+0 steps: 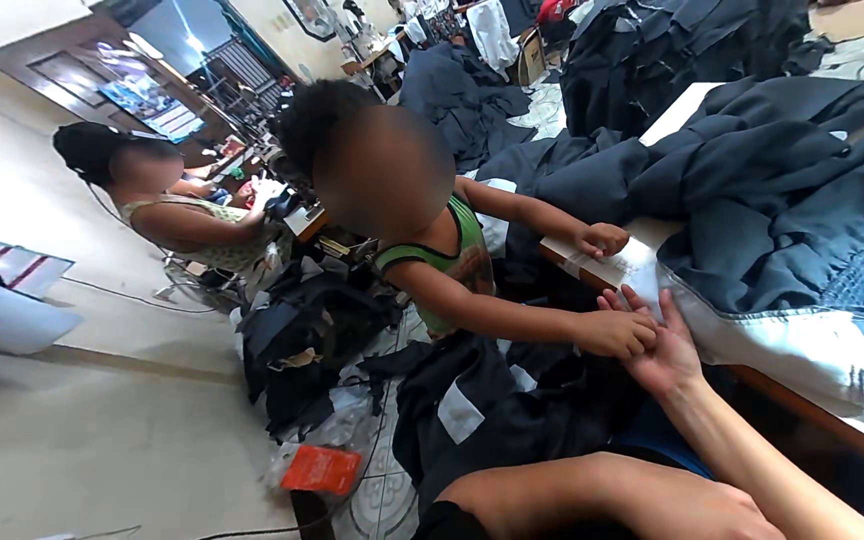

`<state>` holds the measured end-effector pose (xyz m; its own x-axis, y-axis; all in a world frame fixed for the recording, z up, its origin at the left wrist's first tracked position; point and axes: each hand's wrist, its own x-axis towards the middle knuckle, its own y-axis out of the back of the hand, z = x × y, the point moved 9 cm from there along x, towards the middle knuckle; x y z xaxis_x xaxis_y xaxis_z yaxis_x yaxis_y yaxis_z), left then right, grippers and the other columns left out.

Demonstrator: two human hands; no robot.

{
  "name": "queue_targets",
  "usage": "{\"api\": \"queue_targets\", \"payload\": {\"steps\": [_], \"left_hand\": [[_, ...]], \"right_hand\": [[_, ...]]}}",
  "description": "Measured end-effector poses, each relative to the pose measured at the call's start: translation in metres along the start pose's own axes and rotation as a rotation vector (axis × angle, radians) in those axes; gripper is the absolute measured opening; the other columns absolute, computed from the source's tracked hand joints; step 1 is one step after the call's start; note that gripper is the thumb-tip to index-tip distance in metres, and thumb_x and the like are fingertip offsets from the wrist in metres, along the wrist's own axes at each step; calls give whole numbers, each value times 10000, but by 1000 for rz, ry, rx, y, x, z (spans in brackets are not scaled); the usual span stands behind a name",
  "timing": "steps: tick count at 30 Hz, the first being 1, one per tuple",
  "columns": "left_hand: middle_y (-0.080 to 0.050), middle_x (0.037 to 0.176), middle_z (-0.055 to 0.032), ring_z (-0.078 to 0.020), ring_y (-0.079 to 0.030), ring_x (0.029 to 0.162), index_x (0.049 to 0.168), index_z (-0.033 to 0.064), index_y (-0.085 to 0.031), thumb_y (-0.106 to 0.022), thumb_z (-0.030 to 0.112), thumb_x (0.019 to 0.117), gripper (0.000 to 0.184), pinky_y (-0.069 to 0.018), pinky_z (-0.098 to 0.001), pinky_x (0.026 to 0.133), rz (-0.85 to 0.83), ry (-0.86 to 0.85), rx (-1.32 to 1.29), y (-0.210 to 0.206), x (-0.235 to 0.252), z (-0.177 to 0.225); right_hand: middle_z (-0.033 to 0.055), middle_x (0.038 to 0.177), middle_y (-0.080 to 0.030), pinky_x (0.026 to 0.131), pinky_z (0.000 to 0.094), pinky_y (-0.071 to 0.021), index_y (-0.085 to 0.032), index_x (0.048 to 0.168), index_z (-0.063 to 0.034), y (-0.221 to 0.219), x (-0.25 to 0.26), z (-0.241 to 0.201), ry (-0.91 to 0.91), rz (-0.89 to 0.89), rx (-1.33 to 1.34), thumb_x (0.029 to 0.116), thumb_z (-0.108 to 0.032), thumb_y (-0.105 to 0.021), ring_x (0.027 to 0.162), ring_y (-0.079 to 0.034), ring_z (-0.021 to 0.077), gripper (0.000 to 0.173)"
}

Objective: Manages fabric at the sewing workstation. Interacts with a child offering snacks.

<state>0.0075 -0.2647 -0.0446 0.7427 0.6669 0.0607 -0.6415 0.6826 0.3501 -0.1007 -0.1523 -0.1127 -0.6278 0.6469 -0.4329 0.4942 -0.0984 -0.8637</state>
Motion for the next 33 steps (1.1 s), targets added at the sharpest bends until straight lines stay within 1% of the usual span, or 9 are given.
{"api": "queue_targets", "payload": {"steps": [5,10,14,17,18,20,23,26,33], "left_hand": [[-730,1030,-233,-372,-710,1011,1149,-70,-713,-683,236,974,354,-536,-518,891,-5,203,279,0,4,-9],[-689,764,-129,-253,-683,660,821,5,-724,-721,330,914,338,-519,-367,543,317,-72,698,8,-1,25],[-715,781,-93,-201,-696,720,854,48,-765,-703,283,935,257,-559,-326,638,623,-191,800,52,-35,58],[-698,1020,44,0,-656,978,1101,129,-642,-612,358,1023,244,-543,-209,879,1368,-121,955,144,-151,80],[-654,1130,19,-5,-620,1063,1212,75,-562,-645,310,1004,325,-523,-218,926,1647,-101,1070,173,-204,88],[-456,1455,-253,-248,-464,1357,1444,-142,-339,-718,254,932,750,-406,-345,1119,2021,-11,1284,223,-302,96],[-193,1566,-462,-576,-206,1483,1518,-212,-193,-817,456,809,1157,-181,-525,1251,2126,274,1535,285,-377,104],[-119,1606,-430,-556,-152,1512,1566,-150,-149,-866,472,741,1257,-165,-501,1265,2073,492,1466,322,-395,102],[-185,1627,-360,-475,-193,1532,1583,-41,-277,-879,292,766,1068,-198,-456,1261,1966,653,1461,342,-399,107]], "right_hand": [[35,939,-737,768,291,-594,-559,1186,-97,9,-3,8,-3,26,-28,1111,-478,-198,878,-732,136,531],[36,921,-705,747,283,-574,-551,1148,-79,9,-23,16,-18,169,-65,1120,-398,-285,842,-705,126,416],[16,835,-732,706,267,-588,-588,1048,-82,3,-42,21,14,190,-51,1124,-364,-271,770,-724,103,431],[20,839,-739,740,282,-596,-599,1033,-82,-2,-59,30,-20,160,-22,1123,-403,-249,798,-731,109,484],[26,842,-740,753,286,-595,-602,1035,-78,-2,-65,34,-35,171,-11,1123,-409,-253,806,-732,117,489],[27,851,-744,755,284,-594,-612,1039,-80,-2,-75,42,-84,176,-9,1119,-432,-252,817,-736,126,509],[36,883,-760,746,289,-599,-625,1056,-86,-5,-79,53,-165,131,-11,1112,-471,-223,839,-745,140,559],[50,930,-757,765,294,-598,-616,1126,-81,-12,-82,64,-237,83,-20,1108,-487,-200,876,-745,157,582],[70,982,-759,876,317,-586,-614,1133,-62,-26,-83,76,-275,-74,-24,1114,-446,-158,946,-741,183,596]]}}
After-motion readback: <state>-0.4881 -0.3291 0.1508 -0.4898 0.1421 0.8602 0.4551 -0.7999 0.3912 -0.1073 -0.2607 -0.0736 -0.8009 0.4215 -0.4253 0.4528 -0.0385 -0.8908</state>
